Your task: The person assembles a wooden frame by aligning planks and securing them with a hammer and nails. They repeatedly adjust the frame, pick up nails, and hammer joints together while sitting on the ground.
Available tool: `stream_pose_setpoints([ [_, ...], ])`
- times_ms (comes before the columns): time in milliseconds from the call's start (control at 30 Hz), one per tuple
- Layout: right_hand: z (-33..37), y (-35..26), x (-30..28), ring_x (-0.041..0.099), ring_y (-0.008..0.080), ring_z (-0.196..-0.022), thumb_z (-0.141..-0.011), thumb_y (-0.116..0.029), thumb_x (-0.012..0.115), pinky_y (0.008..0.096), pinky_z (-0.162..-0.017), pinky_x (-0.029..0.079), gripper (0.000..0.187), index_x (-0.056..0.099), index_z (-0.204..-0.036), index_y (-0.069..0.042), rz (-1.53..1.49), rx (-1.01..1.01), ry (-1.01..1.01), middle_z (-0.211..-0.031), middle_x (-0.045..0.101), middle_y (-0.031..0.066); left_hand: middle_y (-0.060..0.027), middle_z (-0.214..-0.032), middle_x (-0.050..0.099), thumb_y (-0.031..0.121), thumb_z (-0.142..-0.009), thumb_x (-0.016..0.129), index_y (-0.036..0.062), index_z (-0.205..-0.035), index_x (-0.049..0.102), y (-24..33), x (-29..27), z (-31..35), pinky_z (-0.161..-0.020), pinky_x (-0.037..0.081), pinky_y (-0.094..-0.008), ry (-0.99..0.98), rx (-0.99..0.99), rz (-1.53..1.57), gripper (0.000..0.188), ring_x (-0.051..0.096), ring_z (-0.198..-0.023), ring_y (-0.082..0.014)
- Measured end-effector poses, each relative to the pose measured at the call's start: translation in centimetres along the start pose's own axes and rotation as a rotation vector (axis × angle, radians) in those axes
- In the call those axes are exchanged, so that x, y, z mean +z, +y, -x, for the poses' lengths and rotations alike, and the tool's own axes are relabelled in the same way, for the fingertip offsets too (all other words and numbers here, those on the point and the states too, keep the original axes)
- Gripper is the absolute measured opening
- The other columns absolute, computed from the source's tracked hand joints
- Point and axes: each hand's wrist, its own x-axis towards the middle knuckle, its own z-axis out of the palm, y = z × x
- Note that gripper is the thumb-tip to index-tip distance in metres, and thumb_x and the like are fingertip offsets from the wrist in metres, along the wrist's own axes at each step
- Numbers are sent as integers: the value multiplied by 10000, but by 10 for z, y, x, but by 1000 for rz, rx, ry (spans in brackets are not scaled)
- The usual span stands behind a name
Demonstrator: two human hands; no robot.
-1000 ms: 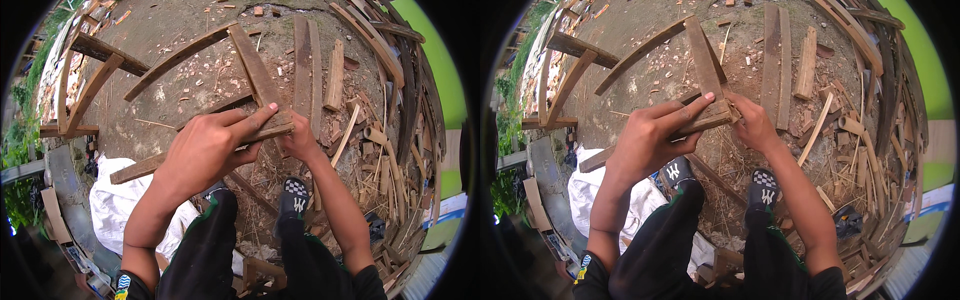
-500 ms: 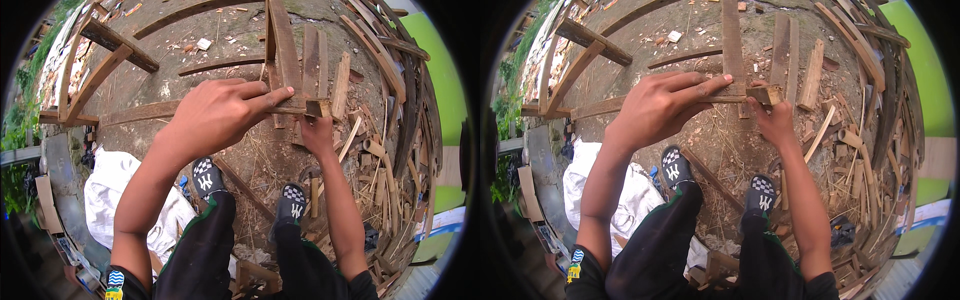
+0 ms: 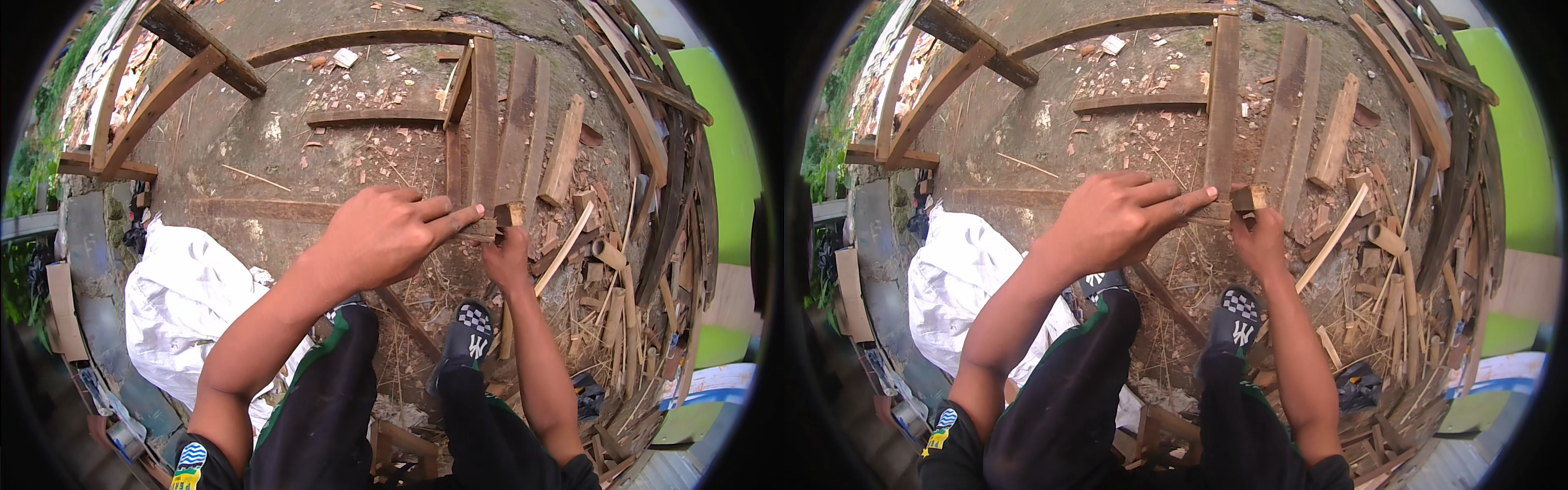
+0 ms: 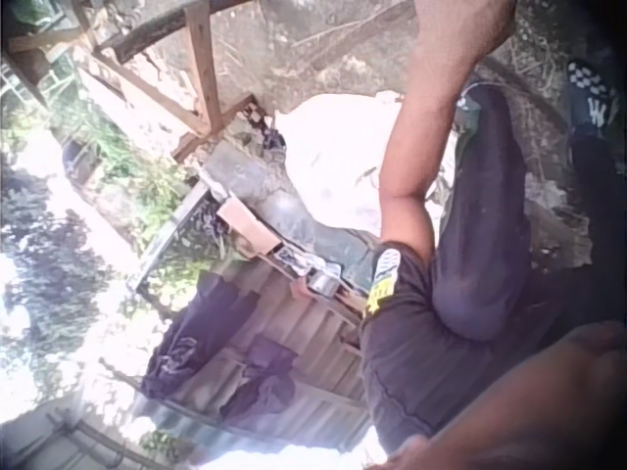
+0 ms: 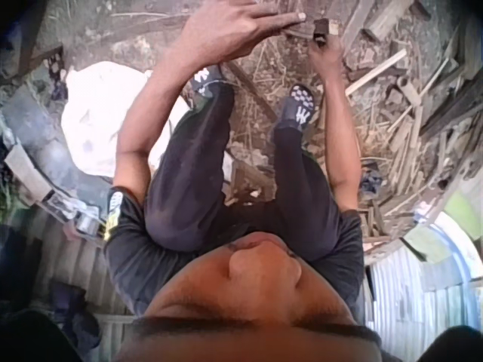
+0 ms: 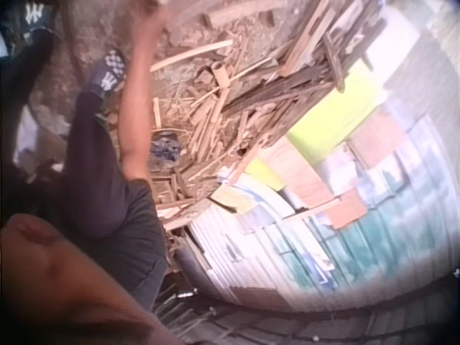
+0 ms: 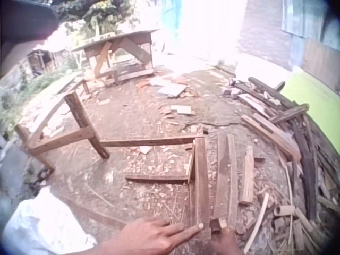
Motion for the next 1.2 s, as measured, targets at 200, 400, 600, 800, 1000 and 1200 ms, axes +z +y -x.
stream_pose_setpoints([
  [200, 13, 8, 1, 771, 336, -958, -877, 81, 643, 403, -820, 601, 469, 686, -1334, -20, 114, -50, -25, -1080, 762, 213, -14, -900, 686, 253, -934, 755, 263, -1489, 638, 11, 13, 12, -597, 564, -384, -48, -46, 79, 567, 705, -719, -241],
  [400, 16, 12, 8, 747, 400, -1068, -843, 122, 652, 428, -884, 589, 504, 679, -1330, -8, 75, -53, -21, -1159, 740, 229, -28, -900, 680, 263, -936, 760, 291, -1507, 625, 14, 19, 13, -586, 559, -400, -84, -101, 143, 588, 708, -704, -261],
  [600, 15, 3, 16, 730, 426, -1097, -798, 87, 764, 454, -904, 587, 529, 653, -1311, 28, 20, -67, -38, -1171, 725, 232, -46, -897, 678, 266, -926, 776, 276, -1505, 630, 14, 13, 11, -591, 555, -414, -111, -115, 190, 597, 697, -683, -286],
  [800, 9, 12, 24, 694, 467, -1097, -767, 53, 797, 484, -909, 577, 550, 631, -1291, 30, 77, -71, -52, -1168, 707, 249, -70, -888, 692, 263, -933, 775, 259, -1522, 616, 16, 6, 3, -573, 545, -421, -100, -114, 200, 610, 687, -659, -294],
  [1000, 4, 20, 28, 696, 470, -1076, -798, 39, 767, 492, -886, 581, 478, 647, -1260, 12, -23, -130, -38, -1154, 704, 247, -81, -859, 690, 252, -945, 767, 257, -1537, 601, 16, 4, -10, -559, 542, -427, -96, -115, 197, 615, 676, -636, -299],
  [1200, 10, 15, 20, 705, 461, -1048, -837, 38, 746, 496, -856, 579, 378, 658, -1203, 6, 58, -163, -5, -1122, 704, 235, -79, -840, 680, 241, -943, 768, 280, -1536, 600, 16, 9, -10, -563, 547, -432, -79, -119, 201, 618, 674, -631, -298],
])
